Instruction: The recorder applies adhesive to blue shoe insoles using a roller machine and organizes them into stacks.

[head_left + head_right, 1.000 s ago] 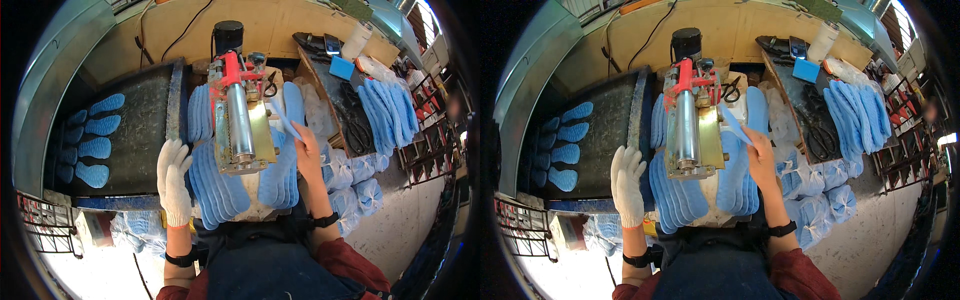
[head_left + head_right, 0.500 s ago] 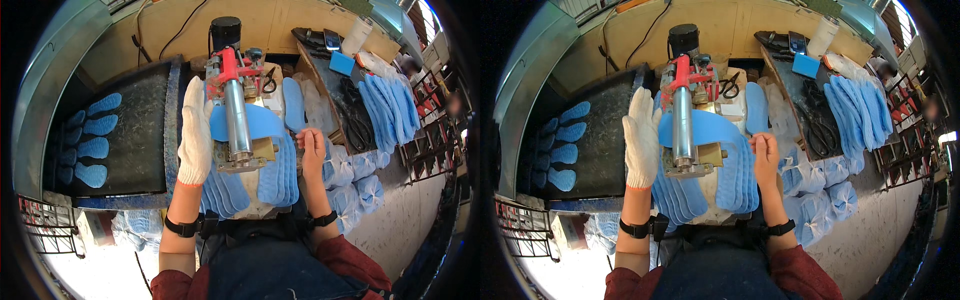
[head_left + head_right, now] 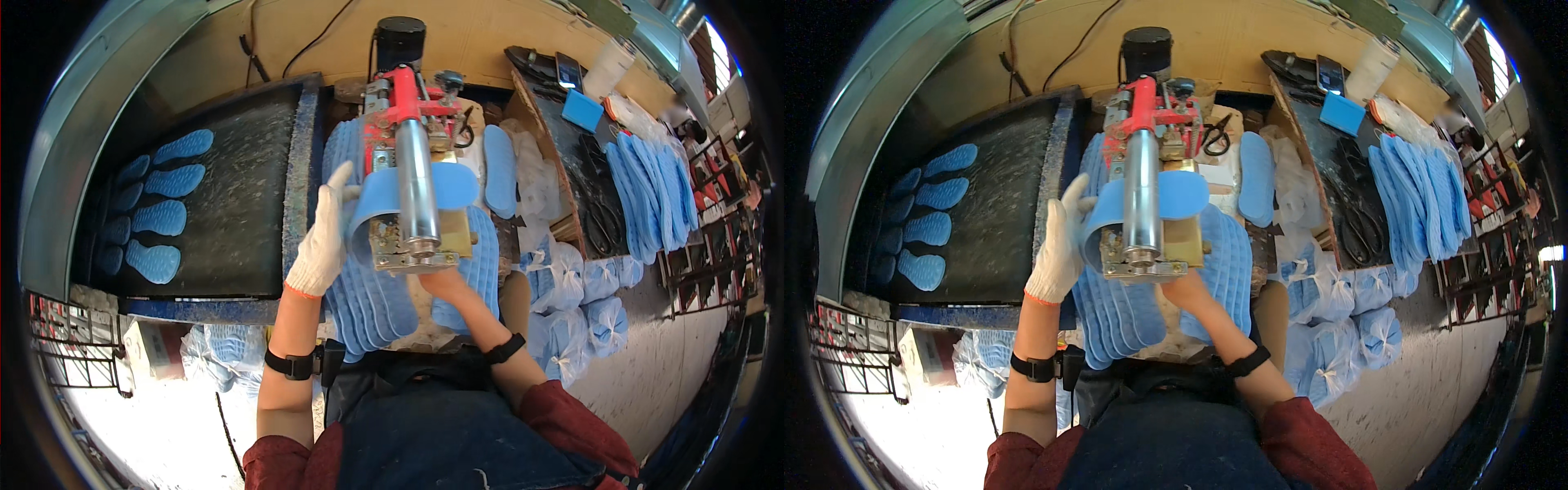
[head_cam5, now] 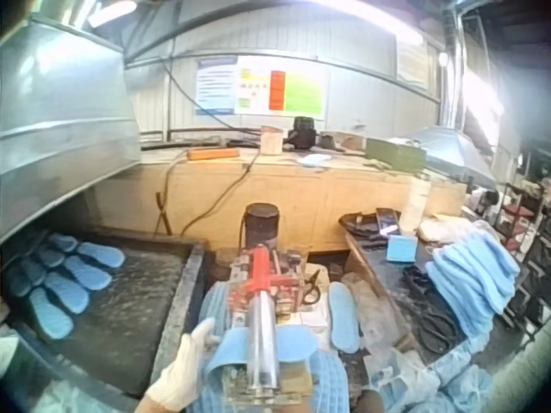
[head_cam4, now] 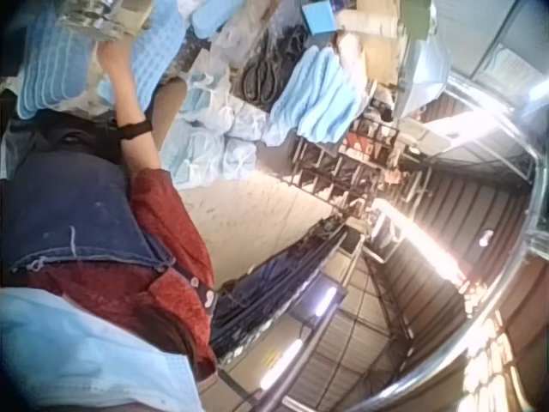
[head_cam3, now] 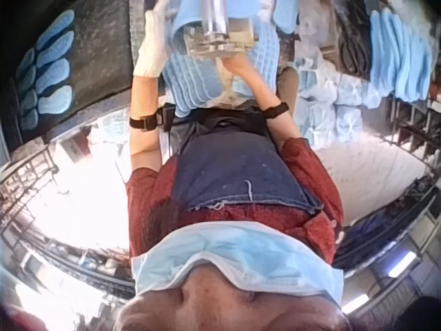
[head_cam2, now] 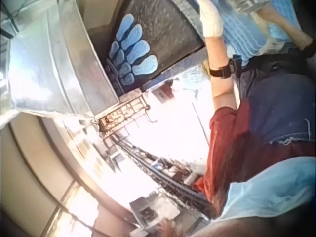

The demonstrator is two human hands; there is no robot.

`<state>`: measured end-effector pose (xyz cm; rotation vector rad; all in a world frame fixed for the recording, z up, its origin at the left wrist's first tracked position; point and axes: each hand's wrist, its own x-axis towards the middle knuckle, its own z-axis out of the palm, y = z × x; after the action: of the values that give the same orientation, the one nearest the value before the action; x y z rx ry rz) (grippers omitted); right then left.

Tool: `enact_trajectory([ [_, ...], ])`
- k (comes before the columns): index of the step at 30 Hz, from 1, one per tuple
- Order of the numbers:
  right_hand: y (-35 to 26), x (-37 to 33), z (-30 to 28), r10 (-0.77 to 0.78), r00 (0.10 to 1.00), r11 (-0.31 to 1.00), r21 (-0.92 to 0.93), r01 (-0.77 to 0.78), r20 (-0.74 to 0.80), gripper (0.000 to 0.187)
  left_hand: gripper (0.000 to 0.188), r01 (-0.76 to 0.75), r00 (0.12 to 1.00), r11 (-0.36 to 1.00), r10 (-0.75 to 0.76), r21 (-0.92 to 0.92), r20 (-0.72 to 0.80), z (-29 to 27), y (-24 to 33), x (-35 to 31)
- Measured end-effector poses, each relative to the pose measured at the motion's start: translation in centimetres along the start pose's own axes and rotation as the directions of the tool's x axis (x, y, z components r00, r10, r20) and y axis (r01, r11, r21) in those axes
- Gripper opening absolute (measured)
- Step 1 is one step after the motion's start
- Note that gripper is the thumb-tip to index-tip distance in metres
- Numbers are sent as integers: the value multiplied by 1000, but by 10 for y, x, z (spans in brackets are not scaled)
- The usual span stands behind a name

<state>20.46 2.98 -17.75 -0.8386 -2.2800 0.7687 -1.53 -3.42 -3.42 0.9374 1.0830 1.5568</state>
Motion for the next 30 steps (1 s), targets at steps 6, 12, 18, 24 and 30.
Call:
enact_trajectory([
  [6,14,12,58,-327,941,858,-446,256,-89,49,58,-168,982,909,122,382,143,-22,-18,-30],
  [12,27,5,13,111,992,991,-71,-114,-53,47,66,78,996,986,-70,144,-60,-12,-8,-78],
  [18,24,-6,-53,660,748,463,742,-484,76,46,64,198,967,757,-256,-623,-3,-10,37,-101],
  [24,4,-4,-104,595,797,248,921,-299,98,45,39,-293,875,840,43,-456,-482,-85,45,-78],
  [30,-9,-2,-121,584,811,314,927,-208,-16,47,60,-307,581,878,-133,-368,-803,-162,20,-53],
])
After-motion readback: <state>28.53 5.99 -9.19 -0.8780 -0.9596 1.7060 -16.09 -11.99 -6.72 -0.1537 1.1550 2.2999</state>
